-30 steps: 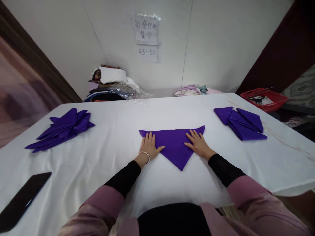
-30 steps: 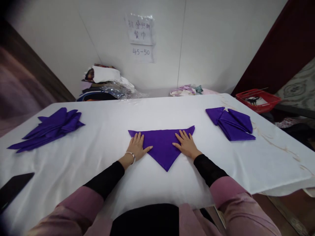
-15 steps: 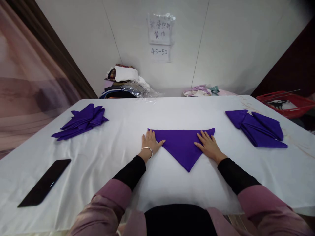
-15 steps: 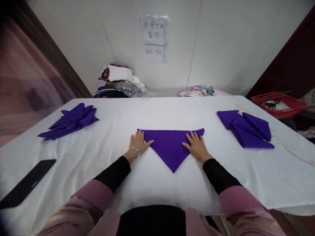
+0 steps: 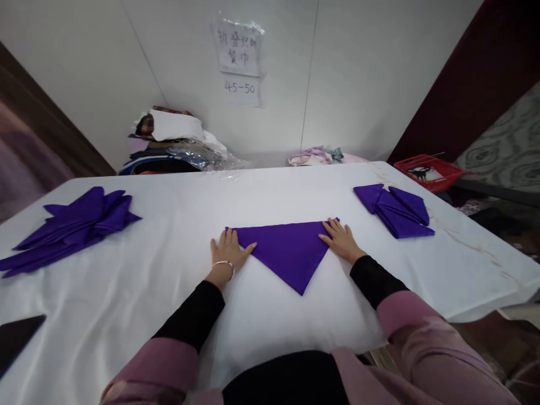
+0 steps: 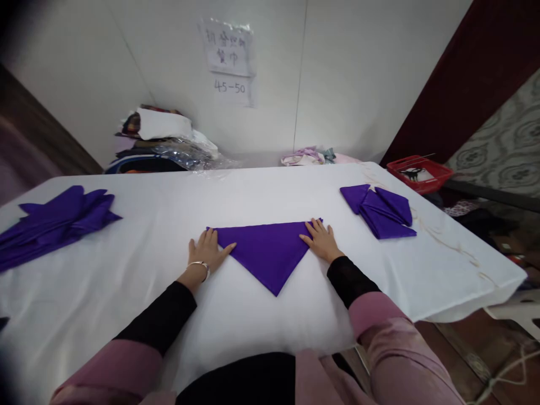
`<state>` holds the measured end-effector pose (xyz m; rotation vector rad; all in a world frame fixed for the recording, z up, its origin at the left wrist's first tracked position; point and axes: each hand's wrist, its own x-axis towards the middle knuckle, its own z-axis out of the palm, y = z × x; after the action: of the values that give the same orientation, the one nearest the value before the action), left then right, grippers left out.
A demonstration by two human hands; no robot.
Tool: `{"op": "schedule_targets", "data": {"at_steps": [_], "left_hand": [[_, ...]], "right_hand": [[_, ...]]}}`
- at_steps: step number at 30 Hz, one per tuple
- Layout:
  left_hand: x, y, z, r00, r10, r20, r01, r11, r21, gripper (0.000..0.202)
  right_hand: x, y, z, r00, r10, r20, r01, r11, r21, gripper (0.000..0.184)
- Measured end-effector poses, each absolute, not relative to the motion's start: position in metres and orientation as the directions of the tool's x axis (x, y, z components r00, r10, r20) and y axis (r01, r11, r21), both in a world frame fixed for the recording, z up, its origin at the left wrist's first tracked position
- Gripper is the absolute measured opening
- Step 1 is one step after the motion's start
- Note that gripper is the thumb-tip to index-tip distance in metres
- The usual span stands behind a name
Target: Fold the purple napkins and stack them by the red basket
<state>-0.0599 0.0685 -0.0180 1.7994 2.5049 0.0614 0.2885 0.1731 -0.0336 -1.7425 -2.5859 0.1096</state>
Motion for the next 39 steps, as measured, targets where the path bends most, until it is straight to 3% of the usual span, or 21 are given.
{"op": "schedule_targets", "data": {"at_steps": [10,16,22,31,36,39], "left_hand": [[-0.06,0.069,-0.016,-0.322,0.946,-0.027,0.943,0.323,0.073,0.092],[-0.052,0.07,-0.012,-0.289,0.957,0.011,0.957,0.289,0.033,0.082],[-0.017,0.066,-0.009,-0.006,0.999,0.051,0.999,0.004,0.035,0.063],[0.053,0.012,-0.018,0.499,0.866,0.038,0.828,-0.489,0.276,0.077],[0.065,0.004,-0.017,0.541,0.839,0.06,0.804,-0.537,0.254,0.048],[0.059,0.005,-0.019,0.53,0.844,0.078,0.821,-0.534,0.203,0.041]], "right_hand": [[0.297,0.18,-0.035,-0.324,0.946,-0.023,0.943,0.321,-0.086,0.066],[0.301,0.184,-0.028,-0.322,0.943,-0.081,0.926,0.297,-0.232,0.066],[0.301,0.185,-0.027,-0.305,0.95,-0.067,0.94,0.289,-0.181,0.064],[0.311,0.197,-0.028,-0.373,0.928,0.017,0.921,0.372,-0.115,0.049],[0.316,0.194,-0.03,-0.405,0.907,0.112,0.908,0.414,-0.068,0.045],[0.32,0.185,-0.032,-0.379,0.916,0.128,0.921,0.387,-0.04,0.045]]}}
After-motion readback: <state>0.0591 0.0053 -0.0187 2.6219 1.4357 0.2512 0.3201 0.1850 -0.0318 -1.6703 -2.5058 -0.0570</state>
